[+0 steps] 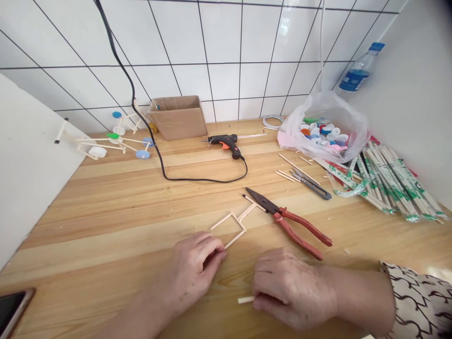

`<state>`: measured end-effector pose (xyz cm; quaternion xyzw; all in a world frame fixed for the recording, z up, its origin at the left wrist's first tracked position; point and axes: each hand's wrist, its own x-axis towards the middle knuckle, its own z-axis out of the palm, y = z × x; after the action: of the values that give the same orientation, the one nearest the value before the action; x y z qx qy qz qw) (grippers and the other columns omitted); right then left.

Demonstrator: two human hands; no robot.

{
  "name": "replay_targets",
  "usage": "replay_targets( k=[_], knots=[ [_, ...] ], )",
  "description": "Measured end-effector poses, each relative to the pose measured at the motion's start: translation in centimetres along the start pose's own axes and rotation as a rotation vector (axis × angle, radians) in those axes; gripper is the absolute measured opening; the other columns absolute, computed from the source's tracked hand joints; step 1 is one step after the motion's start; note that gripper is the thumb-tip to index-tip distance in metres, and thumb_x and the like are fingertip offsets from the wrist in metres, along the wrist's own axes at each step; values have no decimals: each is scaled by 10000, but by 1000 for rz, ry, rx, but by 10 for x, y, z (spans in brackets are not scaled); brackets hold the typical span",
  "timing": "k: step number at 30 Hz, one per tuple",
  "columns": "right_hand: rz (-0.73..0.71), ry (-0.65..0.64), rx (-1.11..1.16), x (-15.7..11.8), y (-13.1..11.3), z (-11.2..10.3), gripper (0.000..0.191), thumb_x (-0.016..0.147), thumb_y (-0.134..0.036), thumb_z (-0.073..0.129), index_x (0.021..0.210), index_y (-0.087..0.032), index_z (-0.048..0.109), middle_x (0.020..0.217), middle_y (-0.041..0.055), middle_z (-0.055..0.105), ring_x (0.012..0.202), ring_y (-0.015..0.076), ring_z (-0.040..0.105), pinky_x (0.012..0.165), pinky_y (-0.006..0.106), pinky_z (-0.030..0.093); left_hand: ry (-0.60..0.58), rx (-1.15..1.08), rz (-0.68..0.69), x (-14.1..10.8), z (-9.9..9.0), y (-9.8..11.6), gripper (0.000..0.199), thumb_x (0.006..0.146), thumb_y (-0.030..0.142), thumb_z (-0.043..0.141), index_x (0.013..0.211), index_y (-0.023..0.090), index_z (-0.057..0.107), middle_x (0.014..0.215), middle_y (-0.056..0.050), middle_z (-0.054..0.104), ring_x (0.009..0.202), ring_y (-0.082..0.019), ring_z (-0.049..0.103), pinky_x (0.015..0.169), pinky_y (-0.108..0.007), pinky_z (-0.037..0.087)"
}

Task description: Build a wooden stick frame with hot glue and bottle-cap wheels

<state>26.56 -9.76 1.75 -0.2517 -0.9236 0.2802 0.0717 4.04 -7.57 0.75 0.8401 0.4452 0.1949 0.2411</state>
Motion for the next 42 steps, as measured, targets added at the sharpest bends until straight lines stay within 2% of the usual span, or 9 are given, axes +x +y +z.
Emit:
replay_targets(
  k=[6,12,17,22,25,27,30,38,42],
  knots=[
    [38,36,53,-3,1,5,106,844,-210,527,767,-165,583,711,33,635,657,147,564,623,264,394,20,-48,-52,1,-1,2,171,842,204,529,675,192,566,609,22,573,552,-118,530,521,-212,405],
    [92,237,267,-2,2,3,159,868,-236,524,754,-149,593,626,6,585,547,110,490,523,223,365,110,-196,-149,5,-6,10,165,811,235,535,669,181,601,580,21,572,537,-116,524,524,-210,412],
    [235,406,548,-1,2,-3,194,861,-289,561,721,-155,570,587,-29,519,514,84,438,474,192,335,95,-451,-271,6,-12,33,107,757,260,575,711,179,628,643,5,622,615,-135,561,601,-230,450],
    [276,539,626,1,6,-7,256,843,-354,573,686,-153,554,564,-47,427,515,82,357,465,203,293,33,-837,-339,13,-11,60,137,695,258,645,799,170,641,695,10,610,659,-125,539,610,-218,435],
    [275,553,634,1,8,-10,278,840,-372,569,675,-151,534,564,-50,398,519,83,334,465,206,278,27,-964,-376,22,-5,70,125,677,245,679,751,154,638,677,13,602,645,-111,517,615,-213,417],
    [276,558,628,0,9,-13,290,844,-378,561,671,-149,526,572,-45,408,529,85,343,475,208,284,67,-1015,-383,29,0,72,130,670,250,706,697,149,627,655,18,592,636,-105,511,622,-212,410],
    [286,563,619,-1,10,-18,304,845,-388,559,667,-146,515,585,-42,408,540,86,341,485,211,282,117,-1120,-414,36,6,72,150,661,250,734,715,144,641,669,17,602,659,-104,516,645,-210,405],
    [302,478,660,-2,11,-25,371,853,-469,545,666,-149,514,583,-46,381,537,88,323,487,221,265,126,-1225,-400,43,12,64,197,645,284,762,675,131,642,626,21,572,601,-86,466,581,-196,371],
    [321,437,721,-4,15,-28,435,896,-515,464,671,-149,531,587,-35,422,545,92,356,511,225,289,150,-1272,-403,43,17,53,196,668,296,753,717,143,639,630,30,559,598,-85,467,584,-199,383]
  ],
)
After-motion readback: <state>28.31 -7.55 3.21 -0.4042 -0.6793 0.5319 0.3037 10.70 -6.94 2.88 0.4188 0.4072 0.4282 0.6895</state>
